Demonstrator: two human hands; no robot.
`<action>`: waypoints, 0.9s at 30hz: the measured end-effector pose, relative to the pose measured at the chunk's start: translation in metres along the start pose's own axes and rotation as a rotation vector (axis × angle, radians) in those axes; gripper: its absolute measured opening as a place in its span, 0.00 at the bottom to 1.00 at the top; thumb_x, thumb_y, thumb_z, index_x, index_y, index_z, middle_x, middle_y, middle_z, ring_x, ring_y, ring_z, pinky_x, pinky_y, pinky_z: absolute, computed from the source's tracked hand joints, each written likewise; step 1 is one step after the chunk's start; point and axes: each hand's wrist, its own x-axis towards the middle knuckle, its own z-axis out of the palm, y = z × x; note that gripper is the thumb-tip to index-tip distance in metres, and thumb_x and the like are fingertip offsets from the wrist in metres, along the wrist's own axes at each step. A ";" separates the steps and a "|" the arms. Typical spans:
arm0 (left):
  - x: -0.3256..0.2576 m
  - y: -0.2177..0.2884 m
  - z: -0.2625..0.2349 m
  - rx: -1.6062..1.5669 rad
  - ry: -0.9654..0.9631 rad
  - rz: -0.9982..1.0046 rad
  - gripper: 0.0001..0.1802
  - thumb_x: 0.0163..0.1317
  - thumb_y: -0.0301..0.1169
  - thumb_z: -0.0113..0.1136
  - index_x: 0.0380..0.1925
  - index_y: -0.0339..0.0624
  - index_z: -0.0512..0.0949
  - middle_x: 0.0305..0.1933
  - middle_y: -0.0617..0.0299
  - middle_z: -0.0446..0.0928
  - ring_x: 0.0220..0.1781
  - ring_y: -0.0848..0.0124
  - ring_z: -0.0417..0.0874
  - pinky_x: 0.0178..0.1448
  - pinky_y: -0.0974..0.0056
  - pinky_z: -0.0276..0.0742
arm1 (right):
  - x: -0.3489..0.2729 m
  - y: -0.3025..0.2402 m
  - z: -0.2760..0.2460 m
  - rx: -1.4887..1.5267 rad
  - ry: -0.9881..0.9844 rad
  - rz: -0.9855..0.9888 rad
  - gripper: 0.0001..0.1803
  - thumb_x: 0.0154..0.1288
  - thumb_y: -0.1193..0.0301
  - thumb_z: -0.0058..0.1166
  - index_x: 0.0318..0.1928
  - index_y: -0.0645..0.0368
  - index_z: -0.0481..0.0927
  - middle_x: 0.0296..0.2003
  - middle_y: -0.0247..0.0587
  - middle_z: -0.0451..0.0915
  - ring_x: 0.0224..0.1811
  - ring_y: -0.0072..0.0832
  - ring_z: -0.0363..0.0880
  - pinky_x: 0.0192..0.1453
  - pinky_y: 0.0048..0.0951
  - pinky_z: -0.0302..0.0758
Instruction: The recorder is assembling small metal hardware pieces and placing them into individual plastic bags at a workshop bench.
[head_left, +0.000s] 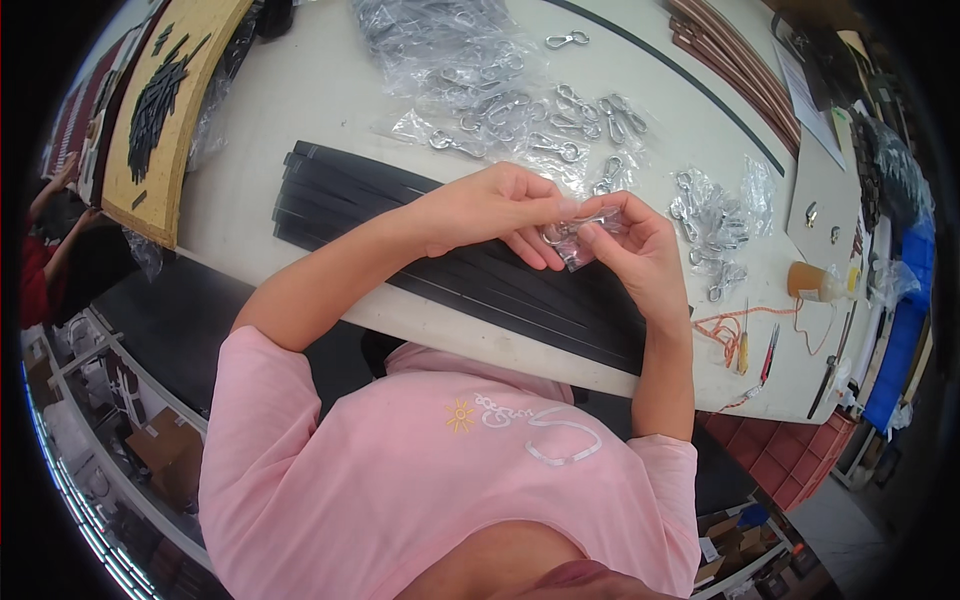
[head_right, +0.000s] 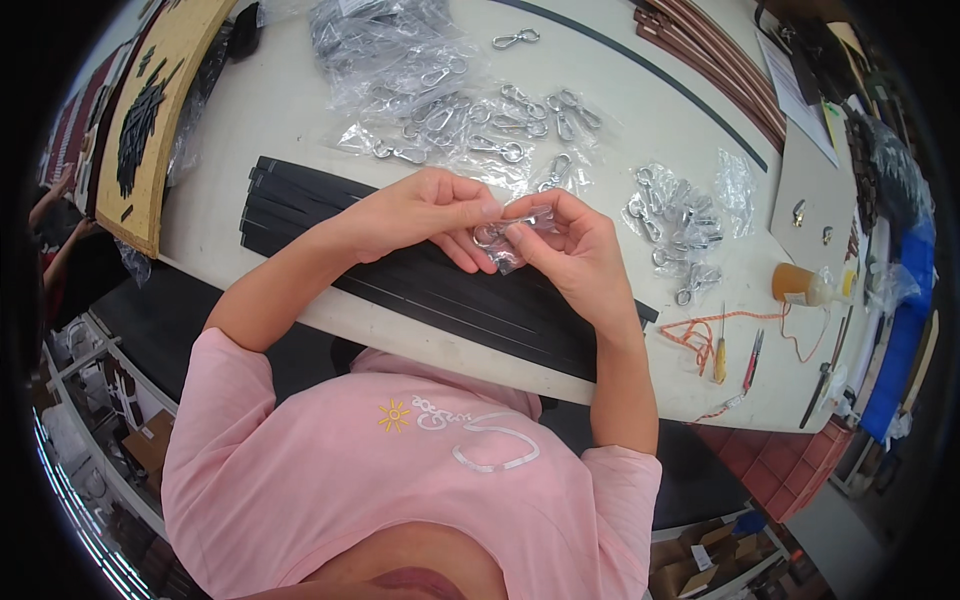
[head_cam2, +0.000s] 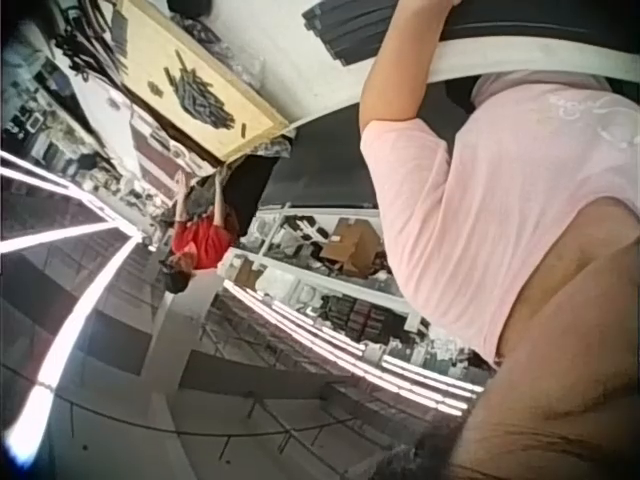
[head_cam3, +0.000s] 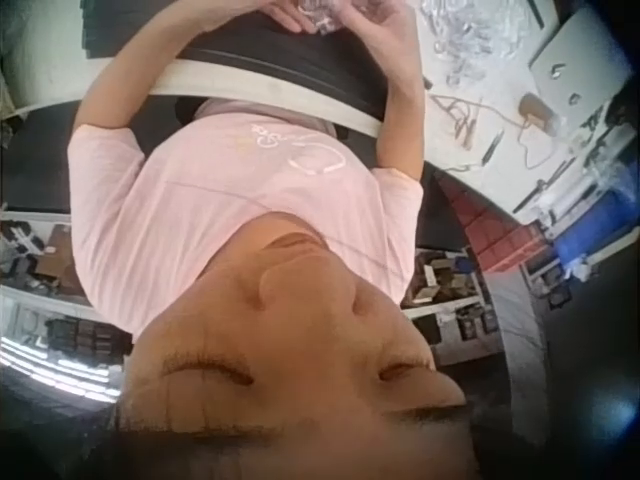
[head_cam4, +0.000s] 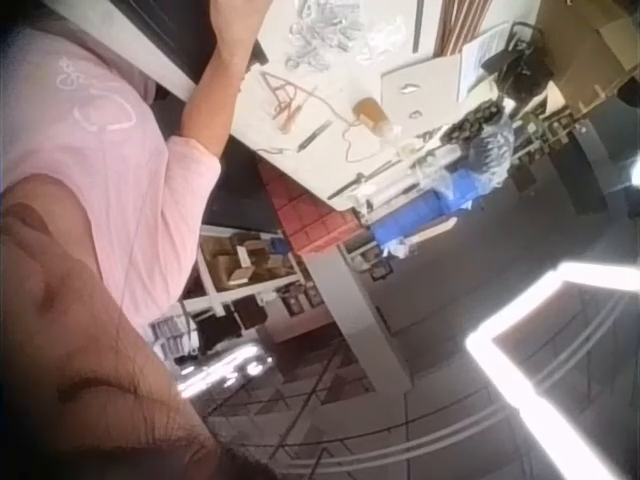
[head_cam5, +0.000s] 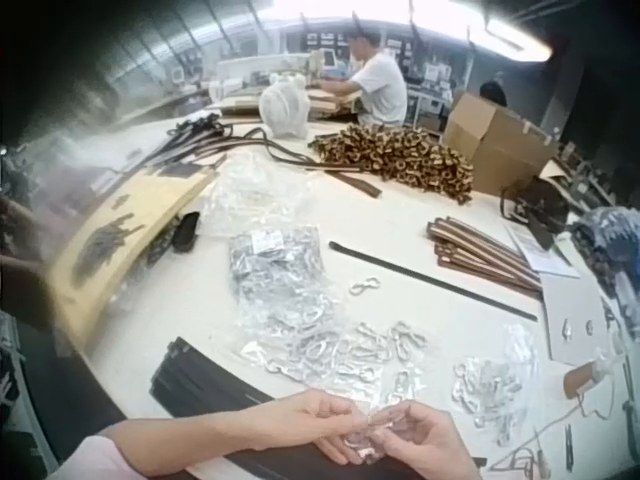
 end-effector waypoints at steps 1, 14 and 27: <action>0.000 -0.001 0.000 0.057 -0.005 0.000 0.21 0.73 0.41 0.58 0.49 0.30 0.78 0.43 0.48 0.84 0.42 0.65 0.89 0.47 0.68 0.87 | 0.002 0.002 0.001 -0.004 0.004 -0.004 0.11 0.69 0.79 0.59 0.50 0.68 0.78 0.43 0.41 0.83 0.41 0.20 0.84 0.43 0.20 0.82; 0.003 -0.007 -0.002 0.056 0.062 0.076 0.14 0.68 0.33 0.65 0.44 0.32 0.80 0.37 0.52 0.86 0.39 0.69 0.89 0.46 0.68 0.87 | 0.006 0.004 0.004 -0.018 -0.044 0.009 0.10 0.70 0.76 0.60 0.49 0.65 0.78 0.41 0.37 0.83 0.37 0.16 0.81 0.39 0.19 0.78; 0.008 -0.014 0.005 0.150 0.036 0.165 0.15 0.68 0.29 0.63 0.50 0.30 0.80 0.42 0.55 0.84 0.43 0.72 0.86 0.50 0.69 0.85 | -0.003 -0.001 0.001 -0.022 -0.014 -0.027 0.10 0.71 0.75 0.58 0.50 0.65 0.78 0.40 0.37 0.83 0.38 0.17 0.83 0.41 0.19 0.80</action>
